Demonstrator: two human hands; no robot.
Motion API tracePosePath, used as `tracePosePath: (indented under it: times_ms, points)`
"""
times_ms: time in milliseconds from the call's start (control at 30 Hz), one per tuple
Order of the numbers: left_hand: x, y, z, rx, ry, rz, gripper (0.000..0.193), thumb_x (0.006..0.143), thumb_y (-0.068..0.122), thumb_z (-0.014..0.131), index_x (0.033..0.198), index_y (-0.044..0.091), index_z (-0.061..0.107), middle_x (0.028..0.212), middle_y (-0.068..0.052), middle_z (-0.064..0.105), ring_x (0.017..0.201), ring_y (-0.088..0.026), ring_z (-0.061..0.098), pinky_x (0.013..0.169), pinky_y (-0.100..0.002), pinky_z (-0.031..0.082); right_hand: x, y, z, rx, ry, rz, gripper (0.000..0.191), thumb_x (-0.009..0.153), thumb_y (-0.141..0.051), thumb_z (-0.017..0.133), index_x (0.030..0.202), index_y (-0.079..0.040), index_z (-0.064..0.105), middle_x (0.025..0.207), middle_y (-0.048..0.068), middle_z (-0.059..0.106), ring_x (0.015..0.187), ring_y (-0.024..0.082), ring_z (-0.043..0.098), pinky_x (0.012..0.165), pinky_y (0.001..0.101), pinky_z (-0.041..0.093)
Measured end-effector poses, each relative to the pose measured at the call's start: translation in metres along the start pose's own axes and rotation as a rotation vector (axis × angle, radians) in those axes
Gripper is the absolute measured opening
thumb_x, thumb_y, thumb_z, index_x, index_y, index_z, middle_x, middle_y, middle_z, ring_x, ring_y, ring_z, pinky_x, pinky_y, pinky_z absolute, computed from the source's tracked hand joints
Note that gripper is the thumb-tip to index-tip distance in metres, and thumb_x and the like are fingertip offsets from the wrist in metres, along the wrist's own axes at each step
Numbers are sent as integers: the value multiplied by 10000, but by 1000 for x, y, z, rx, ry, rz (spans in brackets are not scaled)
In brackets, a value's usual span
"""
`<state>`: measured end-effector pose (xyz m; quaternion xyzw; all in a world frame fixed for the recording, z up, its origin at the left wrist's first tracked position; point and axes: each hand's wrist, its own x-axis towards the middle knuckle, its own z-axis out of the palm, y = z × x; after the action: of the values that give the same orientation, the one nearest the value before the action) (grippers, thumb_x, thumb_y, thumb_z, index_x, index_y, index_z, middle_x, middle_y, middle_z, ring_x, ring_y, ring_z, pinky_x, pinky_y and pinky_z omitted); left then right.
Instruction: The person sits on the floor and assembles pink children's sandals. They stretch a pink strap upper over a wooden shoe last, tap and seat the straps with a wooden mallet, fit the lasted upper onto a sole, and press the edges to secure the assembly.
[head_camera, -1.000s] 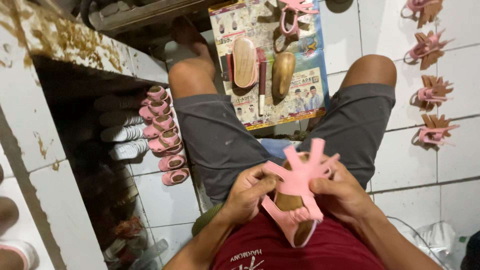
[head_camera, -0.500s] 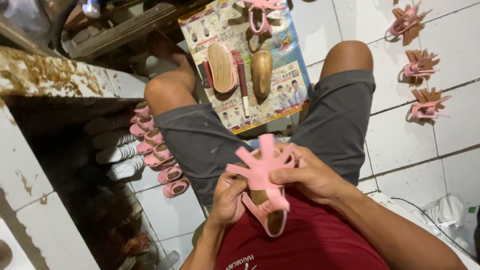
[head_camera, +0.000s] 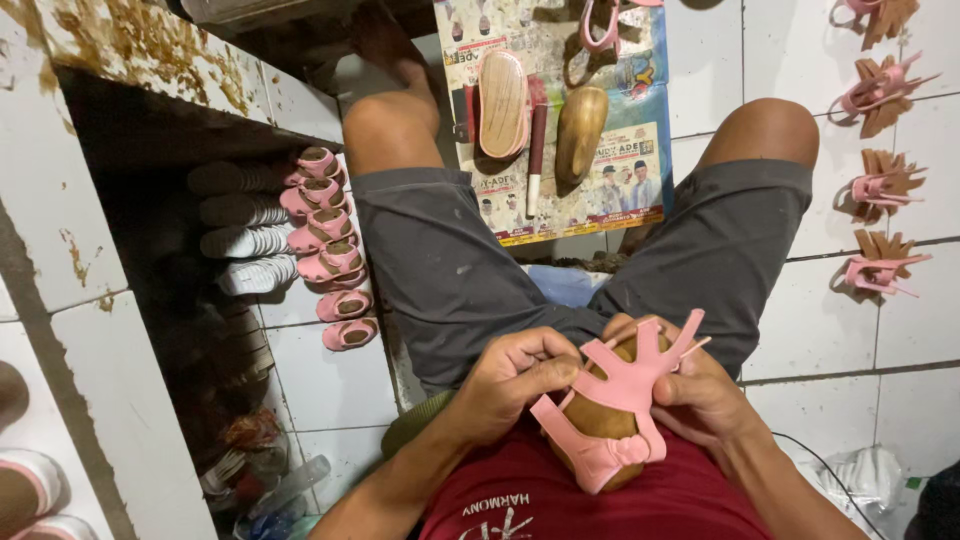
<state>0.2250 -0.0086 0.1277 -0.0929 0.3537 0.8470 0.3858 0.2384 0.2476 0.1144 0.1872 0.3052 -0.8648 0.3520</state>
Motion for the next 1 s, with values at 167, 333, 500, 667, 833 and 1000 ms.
tracePosePath:
  times_ms: [167,333,500,667,833,1000]
  points:
    - [-7,2,8,31,37,-47,107,992,74,635,1046,-15,657,951,-37,674,850,-76,609,785,-240,509,-13,-2,-4,-169,20,1,832,649,-322,973,1299,30,591,1171,220,626,1110,335,625,931,454,523]
    - [-12,10,15,14,-117,-52,238,1019,117,706,1191,-8,600,1153,-44,620,1080,-112,581,986,-281,478,-28,-6,-5,-431,-146,-265,548,775,-290,951,1166,27,733,1151,184,609,1090,296,614,948,420,506]
    - [20,9,-7,22,-522,-302,483,963,180,759,1362,36,528,1262,-49,597,1229,-147,558,1104,-308,446,-38,-17,12,-519,-322,-326,439,851,-214,924,1186,-19,719,1151,181,612,1101,340,642,996,515,526]
    - [48,-3,-16,-23,-917,-557,556,928,105,843,1371,-39,540,1287,-72,605,1227,-149,558,1094,-301,458,-35,-37,26,-685,-637,-423,348,955,-270,663,1171,-4,724,1155,150,628,1110,322,610,1032,510,459]
    - [25,38,0,161,-507,-282,633,883,37,816,1431,-40,508,1355,-95,587,1235,-169,575,1088,-360,496,-30,-43,42,-828,-398,-383,458,825,-173,891,1217,16,747,1187,151,665,1121,296,651,1012,451,509]
    - [-30,56,38,80,4,4,765,816,40,826,1471,67,433,1360,-109,605,1209,-177,633,1024,-343,538,-15,-31,67,-689,36,-173,838,696,-75,846,1457,-36,497,1264,112,657,1151,191,625,974,335,500]
